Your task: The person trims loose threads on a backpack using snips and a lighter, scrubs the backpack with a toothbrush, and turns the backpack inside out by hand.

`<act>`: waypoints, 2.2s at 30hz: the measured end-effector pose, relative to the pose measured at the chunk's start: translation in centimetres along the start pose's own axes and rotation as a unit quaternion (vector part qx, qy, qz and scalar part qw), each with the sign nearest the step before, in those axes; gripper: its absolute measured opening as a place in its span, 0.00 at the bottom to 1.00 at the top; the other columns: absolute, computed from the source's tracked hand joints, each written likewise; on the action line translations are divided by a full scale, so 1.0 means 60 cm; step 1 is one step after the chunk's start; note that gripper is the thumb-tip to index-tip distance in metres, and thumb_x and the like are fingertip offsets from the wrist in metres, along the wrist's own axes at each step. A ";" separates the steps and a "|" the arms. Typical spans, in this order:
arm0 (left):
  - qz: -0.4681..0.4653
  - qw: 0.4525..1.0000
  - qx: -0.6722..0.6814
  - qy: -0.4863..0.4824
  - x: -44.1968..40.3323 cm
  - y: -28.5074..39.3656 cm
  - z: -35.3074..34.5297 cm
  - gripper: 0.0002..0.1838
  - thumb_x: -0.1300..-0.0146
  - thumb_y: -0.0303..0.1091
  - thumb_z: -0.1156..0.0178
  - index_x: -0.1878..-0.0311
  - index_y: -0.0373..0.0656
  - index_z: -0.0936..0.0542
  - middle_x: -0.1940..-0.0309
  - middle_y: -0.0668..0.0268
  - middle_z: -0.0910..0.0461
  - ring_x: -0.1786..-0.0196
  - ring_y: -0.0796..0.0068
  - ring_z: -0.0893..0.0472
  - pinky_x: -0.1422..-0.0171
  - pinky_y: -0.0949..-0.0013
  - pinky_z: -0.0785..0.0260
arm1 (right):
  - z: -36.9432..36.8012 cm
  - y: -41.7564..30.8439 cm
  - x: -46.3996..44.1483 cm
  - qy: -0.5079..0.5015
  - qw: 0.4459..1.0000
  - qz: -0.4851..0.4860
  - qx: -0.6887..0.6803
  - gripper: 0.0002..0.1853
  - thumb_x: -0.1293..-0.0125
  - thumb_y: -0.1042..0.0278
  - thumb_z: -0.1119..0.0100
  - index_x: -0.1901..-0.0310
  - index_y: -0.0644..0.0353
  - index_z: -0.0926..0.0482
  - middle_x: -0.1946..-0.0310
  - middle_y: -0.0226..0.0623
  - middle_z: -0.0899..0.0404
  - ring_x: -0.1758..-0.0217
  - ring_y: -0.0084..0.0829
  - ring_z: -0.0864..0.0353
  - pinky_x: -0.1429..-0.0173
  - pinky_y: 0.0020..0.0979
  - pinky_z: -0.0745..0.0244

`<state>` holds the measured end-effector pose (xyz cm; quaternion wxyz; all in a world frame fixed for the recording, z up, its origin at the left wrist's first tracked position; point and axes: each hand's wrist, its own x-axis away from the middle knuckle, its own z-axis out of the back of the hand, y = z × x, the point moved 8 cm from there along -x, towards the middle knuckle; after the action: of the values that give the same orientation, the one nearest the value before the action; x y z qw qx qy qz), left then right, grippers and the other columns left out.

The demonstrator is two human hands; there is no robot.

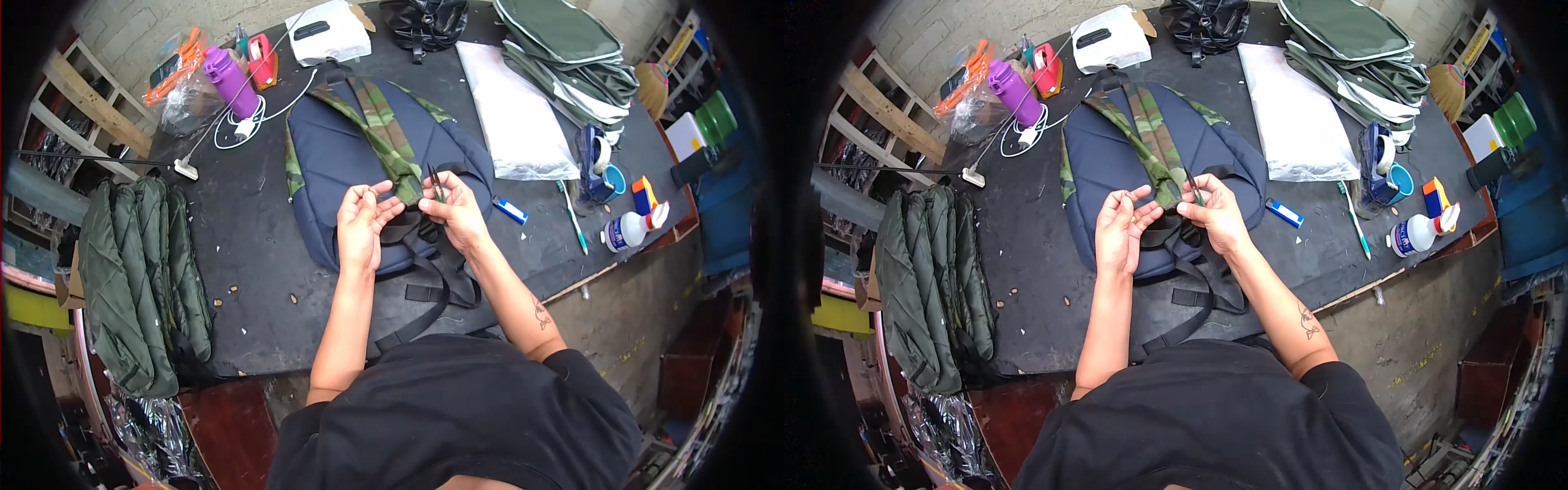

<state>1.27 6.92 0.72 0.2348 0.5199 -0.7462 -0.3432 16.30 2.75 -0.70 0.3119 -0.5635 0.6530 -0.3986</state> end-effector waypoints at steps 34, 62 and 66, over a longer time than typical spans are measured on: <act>-0.097 0.968 -0.227 0.049 0.009 0.000 -0.025 0.03 0.34 0.22 0.50 0.63 0.36 0.27 0.57 0.57 0.18 0.68 0.87 0.30 0.59 0.81 0.34 | -0.092 -0.154 0.093 0.044 0.705 0.323 0.631 0.12 0.51 0.68 0.33 0.65 0.60 0.24 0.73 0.36 0.24 0.71 0.38 0.25 0.65 0.35 0.31; -0.115 0.968 -0.218 0.039 0.012 0.009 -0.036 0.03 0.34 0.20 0.50 0.64 0.35 0.27 0.57 0.57 0.18 0.69 0.88 0.30 0.60 0.82 0.34 | -0.096 -0.132 0.082 0.031 0.705 0.355 0.613 0.10 0.53 0.68 0.32 0.69 0.58 0.22 0.77 0.32 0.24 0.75 0.35 0.27 0.68 0.35 0.33; -0.106 0.970 -0.215 0.037 0.011 0.001 -0.031 0.03 0.34 0.22 0.49 0.64 0.36 0.26 0.57 0.57 0.18 0.68 0.88 0.30 0.60 0.82 0.34 | -0.096 -0.126 0.078 0.020 0.690 0.332 0.643 0.09 0.52 0.69 0.33 0.68 0.59 0.22 0.76 0.34 0.22 0.73 0.38 0.24 0.66 0.35 0.30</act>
<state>2.33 5.79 1.97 0.3305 0.5457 -0.5861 -0.4995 14.24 -1.27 8.89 0.6971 0.0366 0.3874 -0.6021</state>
